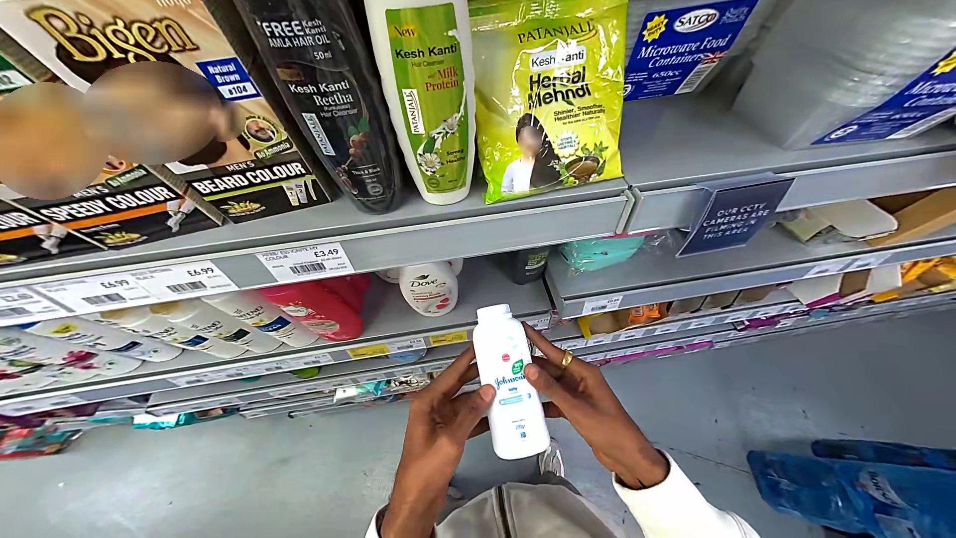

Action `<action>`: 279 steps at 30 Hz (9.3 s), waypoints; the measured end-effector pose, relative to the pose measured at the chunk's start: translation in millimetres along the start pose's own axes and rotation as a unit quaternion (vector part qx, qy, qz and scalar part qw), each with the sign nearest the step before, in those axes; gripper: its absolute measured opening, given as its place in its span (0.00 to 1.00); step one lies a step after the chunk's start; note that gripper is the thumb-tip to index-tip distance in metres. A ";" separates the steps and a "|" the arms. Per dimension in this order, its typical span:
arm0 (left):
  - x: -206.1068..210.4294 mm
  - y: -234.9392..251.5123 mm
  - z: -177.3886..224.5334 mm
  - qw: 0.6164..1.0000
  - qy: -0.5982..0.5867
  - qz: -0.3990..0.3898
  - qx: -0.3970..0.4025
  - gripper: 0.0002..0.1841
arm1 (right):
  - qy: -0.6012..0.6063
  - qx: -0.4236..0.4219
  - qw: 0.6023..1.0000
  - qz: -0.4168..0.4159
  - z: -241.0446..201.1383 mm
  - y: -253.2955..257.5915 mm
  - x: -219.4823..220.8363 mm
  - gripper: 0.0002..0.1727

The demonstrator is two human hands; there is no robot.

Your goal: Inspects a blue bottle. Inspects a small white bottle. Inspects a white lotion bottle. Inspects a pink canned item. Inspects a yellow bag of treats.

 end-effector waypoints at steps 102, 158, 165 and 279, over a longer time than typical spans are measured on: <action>-16.1 -0.3 2.2 0.999 -0.019 0.023 -0.032 0.27 | 0.035 0.077 0.996 -0.017 -0.7 4.4 4.4 0.32; -128.3 131.0 -232.6 0.911 0.407 -0.004 0.058 0.27 | -0.102 0.124 0.983 0.085 31.6 -44.4 -39.0 0.27; -133.3 138.8 -223.7 0.884 0.461 -0.070 -0.023 0.23 | -0.108 0.124 0.983 0.083 31.7 -39.1 -42.9 0.27; -95.4 -81.6 -7.0 0.980 0.103 0.102 0.133 0.11 | -0.590 -0.108 0.794 0.095 179.9 174.8 -16.2 0.34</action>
Point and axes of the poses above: each hand's wrist, its own y-axis towards the middle knuckle, its own x-axis out of the palm, z = x × y, the point moved 5 cm from there along y, towards the middle knuckle, and after that the axes turned 11 degrees about x, right-handed, at the moved point
